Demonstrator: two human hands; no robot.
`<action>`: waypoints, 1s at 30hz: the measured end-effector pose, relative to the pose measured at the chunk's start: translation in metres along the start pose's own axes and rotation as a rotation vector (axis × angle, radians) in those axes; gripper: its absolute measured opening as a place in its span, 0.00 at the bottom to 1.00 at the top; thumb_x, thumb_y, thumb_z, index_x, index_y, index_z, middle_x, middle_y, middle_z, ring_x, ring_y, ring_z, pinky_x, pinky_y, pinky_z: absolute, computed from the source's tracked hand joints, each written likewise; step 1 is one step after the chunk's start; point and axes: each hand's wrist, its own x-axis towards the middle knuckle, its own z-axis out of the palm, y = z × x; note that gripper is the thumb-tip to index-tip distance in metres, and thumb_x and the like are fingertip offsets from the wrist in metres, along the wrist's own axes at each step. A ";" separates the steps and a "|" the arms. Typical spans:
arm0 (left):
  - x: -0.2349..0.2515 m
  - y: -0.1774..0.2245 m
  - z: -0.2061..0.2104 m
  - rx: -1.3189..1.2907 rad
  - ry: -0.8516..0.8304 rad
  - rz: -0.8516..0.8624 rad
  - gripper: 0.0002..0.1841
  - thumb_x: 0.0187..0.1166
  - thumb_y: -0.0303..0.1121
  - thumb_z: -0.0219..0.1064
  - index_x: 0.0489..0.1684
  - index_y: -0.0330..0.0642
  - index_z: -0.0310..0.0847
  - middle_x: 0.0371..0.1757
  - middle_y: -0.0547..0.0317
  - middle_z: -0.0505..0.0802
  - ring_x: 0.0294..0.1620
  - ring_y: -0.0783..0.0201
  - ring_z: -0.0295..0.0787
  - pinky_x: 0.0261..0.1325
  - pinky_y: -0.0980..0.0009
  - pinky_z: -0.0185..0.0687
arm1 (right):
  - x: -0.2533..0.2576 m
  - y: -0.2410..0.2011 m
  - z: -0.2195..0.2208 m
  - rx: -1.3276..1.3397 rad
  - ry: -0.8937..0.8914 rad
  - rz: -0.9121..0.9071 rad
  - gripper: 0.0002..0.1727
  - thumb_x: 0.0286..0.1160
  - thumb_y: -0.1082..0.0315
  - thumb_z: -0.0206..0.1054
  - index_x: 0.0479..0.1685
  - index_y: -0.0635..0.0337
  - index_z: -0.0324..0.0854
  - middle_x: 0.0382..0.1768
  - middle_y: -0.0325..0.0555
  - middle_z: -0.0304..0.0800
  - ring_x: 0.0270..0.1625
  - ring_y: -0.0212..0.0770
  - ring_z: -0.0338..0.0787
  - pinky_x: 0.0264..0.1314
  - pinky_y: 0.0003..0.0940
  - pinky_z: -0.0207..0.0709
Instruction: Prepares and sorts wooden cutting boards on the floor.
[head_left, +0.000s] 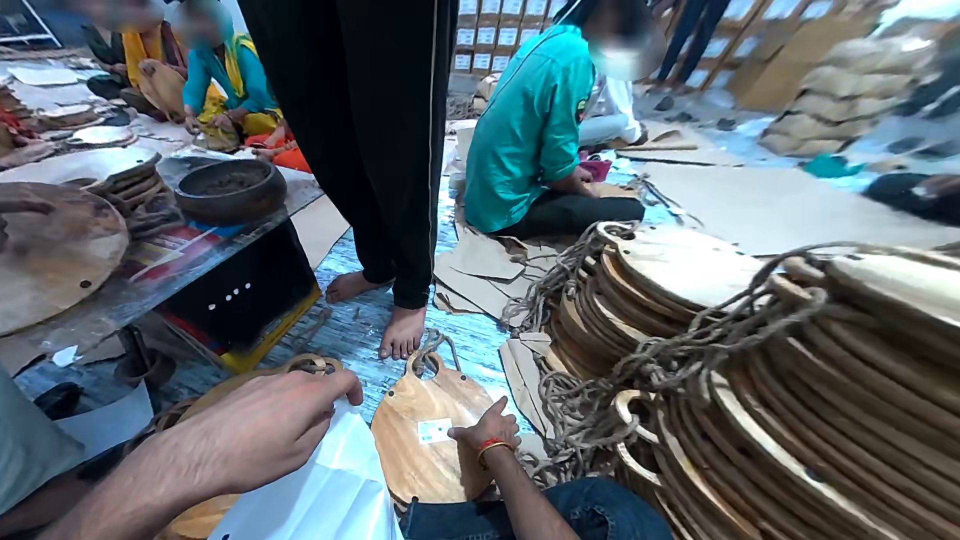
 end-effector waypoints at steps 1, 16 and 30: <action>0.000 -0.001 0.000 -0.001 0.008 0.003 0.16 0.84 0.35 0.55 0.63 0.63 0.81 0.34 0.68 0.90 0.32 0.65 0.87 0.38 0.55 0.85 | 0.003 0.001 -0.007 0.103 -0.020 0.003 0.82 0.29 0.36 0.92 0.94 0.61 0.45 0.77 0.69 0.73 0.76 0.63 0.79 0.72 0.58 0.77; 0.019 -0.004 -0.003 -0.185 0.086 -0.267 0.16 0.87 0.39 0.53 0.43 0.54 0.92 0.34 0.62 0.92 0.38 0.60 0.88 0.44 0.52 0.81 | -0.102 0.019 -0.271 0.506 0.435 -1.117 0.11 0.69 0.60 0.76 0.50 0.46 0.91 0.35 0.32 0.95 0.33 0.31 0.93 0.35 0.37 0.90; 0.034 0.032 0.038 -1.289 0.157 -0.248 0.13 0.81 0.42 0.60 0.39 0.47 0.87 0.36 0.65 0.94 0.39 0.70 0.90 0.45 0.68 0.87 | -0.071 0.006 -0.239 0.652 -0.110 -0.959 0.18 0.68 0.68 0.79 0.59 0.58 0.90 0.49 0.47 0.95 0.49 0.40 0.94 0.55 0.40 0.89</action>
